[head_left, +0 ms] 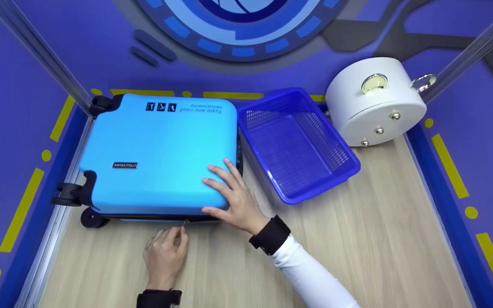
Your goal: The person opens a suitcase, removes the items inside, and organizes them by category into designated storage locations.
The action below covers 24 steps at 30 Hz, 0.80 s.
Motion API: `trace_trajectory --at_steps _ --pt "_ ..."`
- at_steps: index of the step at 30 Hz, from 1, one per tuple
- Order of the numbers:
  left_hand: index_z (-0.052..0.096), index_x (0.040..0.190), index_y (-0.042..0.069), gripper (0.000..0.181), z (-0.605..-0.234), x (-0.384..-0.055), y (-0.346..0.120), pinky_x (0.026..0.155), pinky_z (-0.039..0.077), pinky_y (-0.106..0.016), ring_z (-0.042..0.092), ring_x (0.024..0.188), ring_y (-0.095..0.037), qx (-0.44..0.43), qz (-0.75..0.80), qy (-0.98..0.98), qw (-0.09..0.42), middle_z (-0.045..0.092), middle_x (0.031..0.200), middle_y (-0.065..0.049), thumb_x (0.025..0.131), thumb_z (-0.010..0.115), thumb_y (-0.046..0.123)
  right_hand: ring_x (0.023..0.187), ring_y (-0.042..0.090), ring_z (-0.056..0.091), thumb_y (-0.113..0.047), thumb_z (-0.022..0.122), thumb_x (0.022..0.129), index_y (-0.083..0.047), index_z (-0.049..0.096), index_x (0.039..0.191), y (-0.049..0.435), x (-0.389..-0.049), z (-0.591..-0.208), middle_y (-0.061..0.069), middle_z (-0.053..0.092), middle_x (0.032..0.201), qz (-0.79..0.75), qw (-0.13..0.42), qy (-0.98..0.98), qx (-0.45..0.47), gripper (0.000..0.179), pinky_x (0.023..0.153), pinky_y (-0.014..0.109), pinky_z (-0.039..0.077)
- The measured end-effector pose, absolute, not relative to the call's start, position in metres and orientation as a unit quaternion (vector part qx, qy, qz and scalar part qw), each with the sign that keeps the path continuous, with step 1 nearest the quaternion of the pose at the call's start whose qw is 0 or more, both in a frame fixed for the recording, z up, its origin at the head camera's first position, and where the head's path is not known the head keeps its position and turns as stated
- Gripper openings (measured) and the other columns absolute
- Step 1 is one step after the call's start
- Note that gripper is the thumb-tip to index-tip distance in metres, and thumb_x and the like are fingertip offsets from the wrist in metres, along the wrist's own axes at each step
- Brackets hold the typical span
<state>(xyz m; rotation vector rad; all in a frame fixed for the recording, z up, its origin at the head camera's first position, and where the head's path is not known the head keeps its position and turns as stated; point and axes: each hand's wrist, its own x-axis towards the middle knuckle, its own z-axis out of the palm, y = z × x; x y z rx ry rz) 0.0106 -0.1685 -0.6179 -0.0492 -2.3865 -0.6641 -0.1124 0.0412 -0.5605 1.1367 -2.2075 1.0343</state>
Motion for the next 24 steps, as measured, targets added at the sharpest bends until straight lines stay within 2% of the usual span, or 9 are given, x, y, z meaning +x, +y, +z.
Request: trace_trajectory --at_steps 9,24 --pt "0.072 0.076 0.006 0.013 -0.617 0.014 -0.202 0.049 0.048 -0.049 0.066 0.058 -0.029 0.038 -0.239 -0.908 0.341 0.073 0.070 -0.008 0.087 0.068 0.013 0.154 0.046 0.023 -0.059 0.060 0.099 -0.018 0.053 0.148 0.042 -0.112 -0.561 0.011 0.042 0.160 0.377 0.219 -0.799 0.413 0.064 0.121 0.058 0.029" --pt "0.073 0.081 0.001 0.017 -0.614 0.017 -0.245 0.050 0.050 -0.053 0.067 0.061 -0.035 0.127 -0.220 -0.912 0.324 0.074 0.074 -0.014 0.093 0.066 0.013 0.154 0.048 0.022 -0.057 0.061 0.100 -0.016 0.052 0.147 0.041 -0.113 -0.562 0.013 0.042 0.159 0.389 0.215 -0.790 0.421 0.063 0.122 0.060 0.025"
